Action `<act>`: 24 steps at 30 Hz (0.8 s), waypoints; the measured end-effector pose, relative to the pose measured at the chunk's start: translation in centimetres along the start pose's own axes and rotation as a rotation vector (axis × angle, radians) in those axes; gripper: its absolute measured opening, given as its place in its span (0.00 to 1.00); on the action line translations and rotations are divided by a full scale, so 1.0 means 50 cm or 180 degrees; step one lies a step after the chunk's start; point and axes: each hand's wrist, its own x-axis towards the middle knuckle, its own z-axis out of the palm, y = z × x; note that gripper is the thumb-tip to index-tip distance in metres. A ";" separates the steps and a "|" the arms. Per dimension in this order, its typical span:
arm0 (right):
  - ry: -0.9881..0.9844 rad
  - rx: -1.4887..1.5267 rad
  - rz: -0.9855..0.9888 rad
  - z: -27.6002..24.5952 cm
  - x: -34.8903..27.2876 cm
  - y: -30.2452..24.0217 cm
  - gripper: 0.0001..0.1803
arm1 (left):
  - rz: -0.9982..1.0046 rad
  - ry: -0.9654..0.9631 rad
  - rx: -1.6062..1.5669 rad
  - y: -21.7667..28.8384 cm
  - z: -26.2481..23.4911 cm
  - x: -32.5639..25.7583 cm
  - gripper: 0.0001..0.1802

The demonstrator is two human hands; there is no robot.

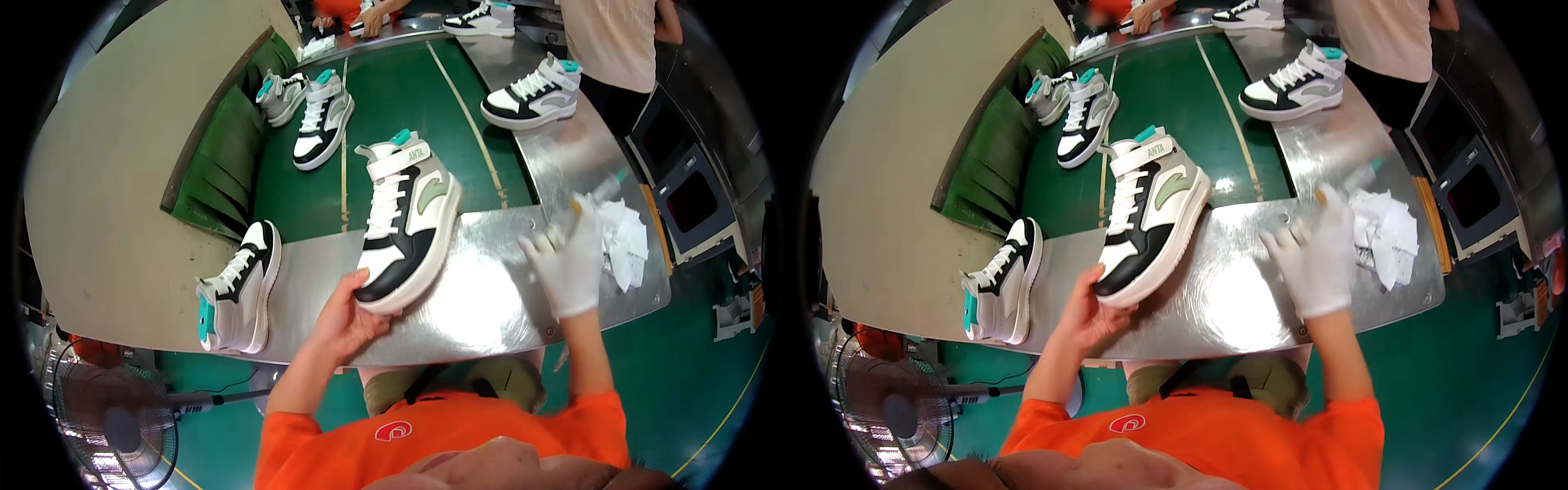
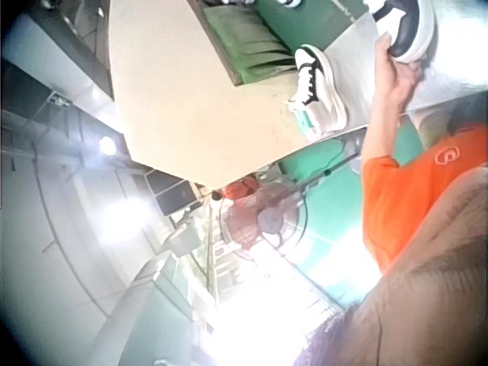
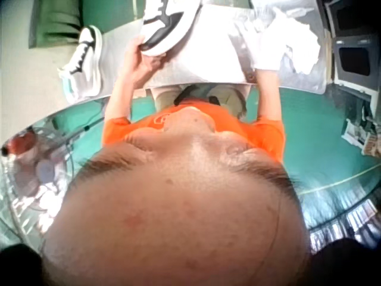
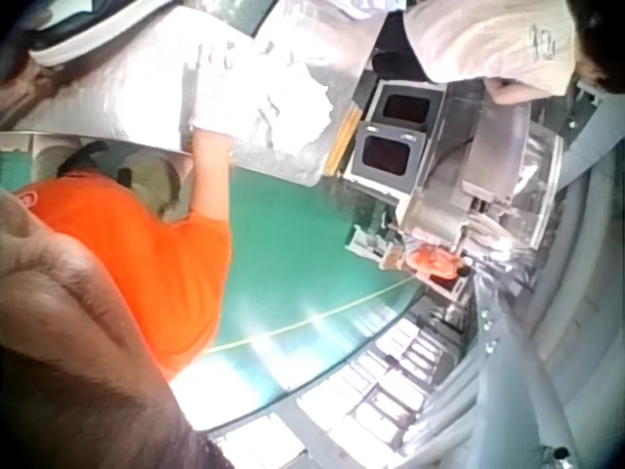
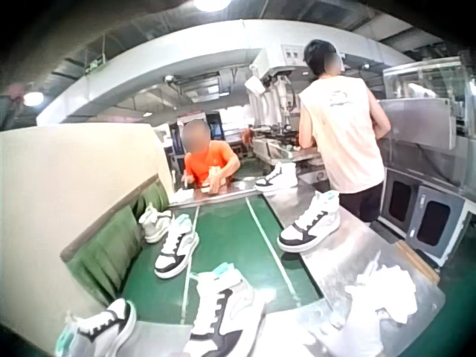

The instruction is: The person applies glue to the sole and upper edges of white and black high-top sneakers using a syringe. They rotate each shoe to access different areas, then place the treated shoes on a metal table. The process is repeated for multiple shoes in a factory setting.

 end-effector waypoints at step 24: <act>0.0190 -0.0292 0.0597 -0.069 -0.146 0.099 0.45 | 0.5178 -0.1609 0.2395 0.321 0.269 0.022 0.21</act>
